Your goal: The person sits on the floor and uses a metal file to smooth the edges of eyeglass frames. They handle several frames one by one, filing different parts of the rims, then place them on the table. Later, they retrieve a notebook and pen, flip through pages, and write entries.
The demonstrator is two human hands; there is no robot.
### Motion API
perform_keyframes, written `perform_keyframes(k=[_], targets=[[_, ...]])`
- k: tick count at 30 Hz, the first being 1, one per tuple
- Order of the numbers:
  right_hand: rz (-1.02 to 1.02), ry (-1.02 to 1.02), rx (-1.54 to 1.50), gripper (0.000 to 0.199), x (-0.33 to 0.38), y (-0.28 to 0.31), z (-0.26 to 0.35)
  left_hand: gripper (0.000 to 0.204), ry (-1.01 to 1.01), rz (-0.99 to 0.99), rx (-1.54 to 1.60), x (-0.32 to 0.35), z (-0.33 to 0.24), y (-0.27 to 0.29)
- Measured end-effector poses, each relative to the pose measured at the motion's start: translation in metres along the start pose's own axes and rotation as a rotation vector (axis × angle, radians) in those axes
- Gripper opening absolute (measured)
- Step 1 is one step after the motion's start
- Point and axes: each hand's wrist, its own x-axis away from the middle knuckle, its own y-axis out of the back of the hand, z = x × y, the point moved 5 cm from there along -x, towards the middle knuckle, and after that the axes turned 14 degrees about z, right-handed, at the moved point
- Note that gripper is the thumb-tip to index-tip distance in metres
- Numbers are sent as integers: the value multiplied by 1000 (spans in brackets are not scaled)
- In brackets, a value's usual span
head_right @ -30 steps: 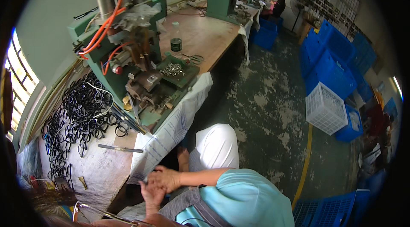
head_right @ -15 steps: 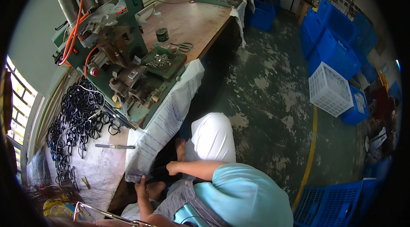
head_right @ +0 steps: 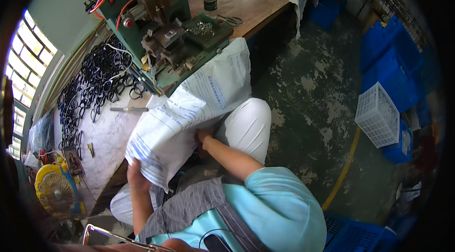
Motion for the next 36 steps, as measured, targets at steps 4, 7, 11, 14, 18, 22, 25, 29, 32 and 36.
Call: perform_keyframes(k=[4,7,11,14,18,22,25,29,32,36], targets=[[-10,52,-782,36,20,-23,-14,61,-50,30,202,-56,-53,-16],[168,445,-1365,36,45,-32,5,63,-4,125,118,-82,-76,-32],[36,853,-1455,37,101,1,26,60,-147,103,28,-76,-97,-33],[19,1030,-1360,35,155,34,50,51,-376,-242,-299,-48,-107,-10],[-291,1414,-766,26,258,72,117,48,-753,-296,-864,13,-76,-14],[-340,1261,-643,20,330,83,187,29,-239,202,-1563,20,34,-40],[-497,1253,-313,25,372,76,242,39,-19,513,-1575,-24,80,-65],[-449,1323,-76,37,406,60,270,67,-328,452,-1833,-129,37,-105],[-328,1482,10,48,405,56,241,68,-434,92,-1964,-199,-30,-112],[-10,1117,-67,30,290,65,161,79,-418,119,-1947,-222,-58,-112]])
